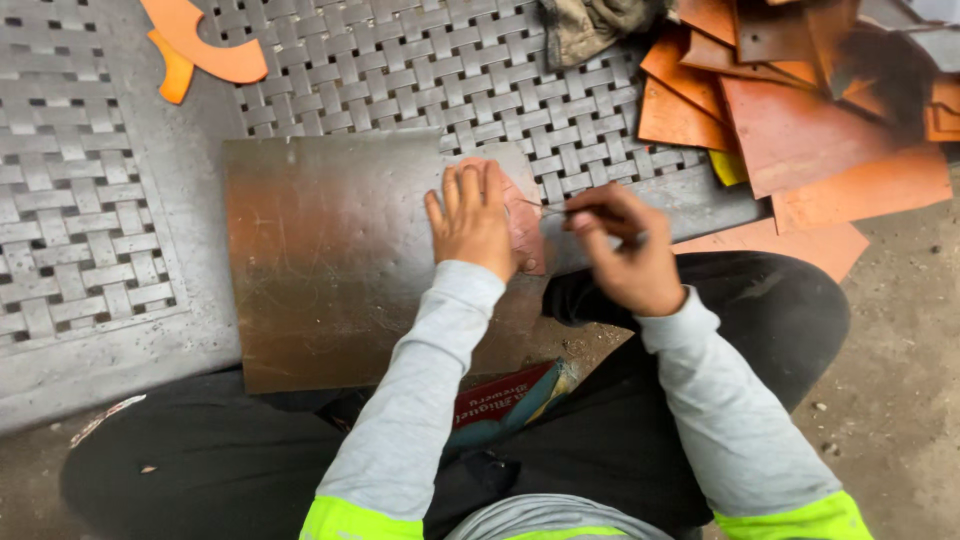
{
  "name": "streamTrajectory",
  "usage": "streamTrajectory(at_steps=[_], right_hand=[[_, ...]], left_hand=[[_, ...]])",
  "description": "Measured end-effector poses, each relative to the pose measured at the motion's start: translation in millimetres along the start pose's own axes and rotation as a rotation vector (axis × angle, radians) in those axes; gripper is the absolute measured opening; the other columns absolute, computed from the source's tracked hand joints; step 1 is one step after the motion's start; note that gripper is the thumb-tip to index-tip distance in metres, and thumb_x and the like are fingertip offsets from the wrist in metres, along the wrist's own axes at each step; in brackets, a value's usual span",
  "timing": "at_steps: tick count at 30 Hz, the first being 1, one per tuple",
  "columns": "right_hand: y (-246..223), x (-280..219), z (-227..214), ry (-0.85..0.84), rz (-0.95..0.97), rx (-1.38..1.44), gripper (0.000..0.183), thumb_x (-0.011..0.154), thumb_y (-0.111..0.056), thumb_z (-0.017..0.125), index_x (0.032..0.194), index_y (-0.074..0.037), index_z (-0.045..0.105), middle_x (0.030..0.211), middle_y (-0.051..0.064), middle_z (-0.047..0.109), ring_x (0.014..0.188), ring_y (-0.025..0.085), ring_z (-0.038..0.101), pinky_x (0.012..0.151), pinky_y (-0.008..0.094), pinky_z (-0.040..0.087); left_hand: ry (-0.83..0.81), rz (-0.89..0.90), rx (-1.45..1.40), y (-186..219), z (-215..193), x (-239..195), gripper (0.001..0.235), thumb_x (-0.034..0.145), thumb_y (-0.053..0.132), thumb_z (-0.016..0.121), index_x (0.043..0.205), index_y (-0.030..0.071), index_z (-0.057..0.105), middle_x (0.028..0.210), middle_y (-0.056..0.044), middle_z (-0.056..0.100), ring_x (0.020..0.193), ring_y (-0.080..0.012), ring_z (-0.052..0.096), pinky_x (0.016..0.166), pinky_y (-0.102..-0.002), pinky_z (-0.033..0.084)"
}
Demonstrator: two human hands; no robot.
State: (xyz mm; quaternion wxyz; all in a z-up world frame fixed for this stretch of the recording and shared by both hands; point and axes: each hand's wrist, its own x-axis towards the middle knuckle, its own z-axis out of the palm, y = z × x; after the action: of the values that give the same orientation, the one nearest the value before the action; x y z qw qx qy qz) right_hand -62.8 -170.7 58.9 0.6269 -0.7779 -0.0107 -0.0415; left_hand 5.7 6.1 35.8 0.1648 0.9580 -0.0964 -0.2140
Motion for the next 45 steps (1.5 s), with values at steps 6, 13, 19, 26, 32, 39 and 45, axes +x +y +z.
streamTrajectory(at_steps=[6,13,19,26,32,39,45], right_hand=[[-7,13,25,-0.25,-0.334,-0.387,0.021,0.09,-0.006,0.074,0.11,-0.006,0.07,0.102,0.009,0.073,0.095,0.026,0.069,0.086,0.036,0.056],[5,31,37,-0.275,-0.365,-0.357,0.023,0.088,-0.005,0.073,0.111,-0.005,0.07,0.103,0.01,0.073,0.1,0.029,0.069,0.092,0.039,0.053],[7,36,35,-0.252,-0.313,-0.383,0.018,0.091,-0.009,0.073,0.108,-0.006,0.069,0.097,0.009,0.072,0.091,0.026,0.068,0.086,0.038,0.051],[-12,35,33,-0.241,-0.345,-0.605,0.015,0.087,-0.015,0.073,0.094,-0.007,0.063,0.082,0.008,0.065,0.078,0.028,0.06,0.075,0.043,0.039],[-32,38,34,-0.285,-0.193,-0.669,0.018,0.09,-0.018,0.07,0.087,-0.005,0.058,0.066,0.013,0.063,0.061,0.034,0.062,0.062,0.047,0.047],[-34,52,56,-0.366,-0.278,-0.813,0.02,0.086,-0.02,0.073,0.082,-0.004,0.061,0.057,0.017,0.062,0.055,0.039,0.064,0.055,0.051,0.052],[-30,55,68,-0.362,-0.151,-0.53,0.014,0.091,-0.016,0.068,0.085,-0.004,0.068,0.069,0.015,0.07,0.056,0.027,0.069,0.061,0.039,0.057]], left_hand=[[0.158,0.037,-0.198,-21,8,-7,0.14,0.054,0.029,0.1,0.157,0.014,0.006,0.158,-0.018,0.033,0.154,-0.0376,0.015,0.122,-0.064,-0.002],[0.221,0.1,-0.158,-37,30,-3,0.128,0.06,0.029,0.093,0.158,0.008,0.014,0.159,-0.016,0.034,0.153,-0.0381,0.019,0.123,-0.065,0.0],[0.203,0.118,-0.158,-35,22,-4,0.122,0.056,0.038,0.096,0.154,0.009,0.029,0.157,-0.01,0.033,0.151,-0.0376,0.02,0.123,-0.064,0.001],[0.137,0.089,-0.073,-28,11,-6,0.126,0.051,0.044,0.099,0.153,0.01,0.034,0.157,-0.006,0.033,0.152,-0.033,0.02,0.125,-0.061,0.001],[0.054,0.057,-0.036,-24,6,-2,0.14,0.044,0.056,0.099,0.156,0.008,0.028,0.16,-0.006,0.026,0.153,-0.0317,0.015,0.125,-0.057,0.0],[0.091,0.097,0.014,-32,26,10,0.122,0.069,0.059,0.086,0.158,0.005,0.022,0.163,-0.014,0.022,0.154,-0.0321,0.013,0.124,-0.05,0.005],[0.048,0.095,-0.077,-35,26,10,0.124,0.069,0.066,0.084,0.161,0.014,0.019,0.169,-0.01,0.014,0.153,-0.029,0.009,0.124,-0.049,0.004]])
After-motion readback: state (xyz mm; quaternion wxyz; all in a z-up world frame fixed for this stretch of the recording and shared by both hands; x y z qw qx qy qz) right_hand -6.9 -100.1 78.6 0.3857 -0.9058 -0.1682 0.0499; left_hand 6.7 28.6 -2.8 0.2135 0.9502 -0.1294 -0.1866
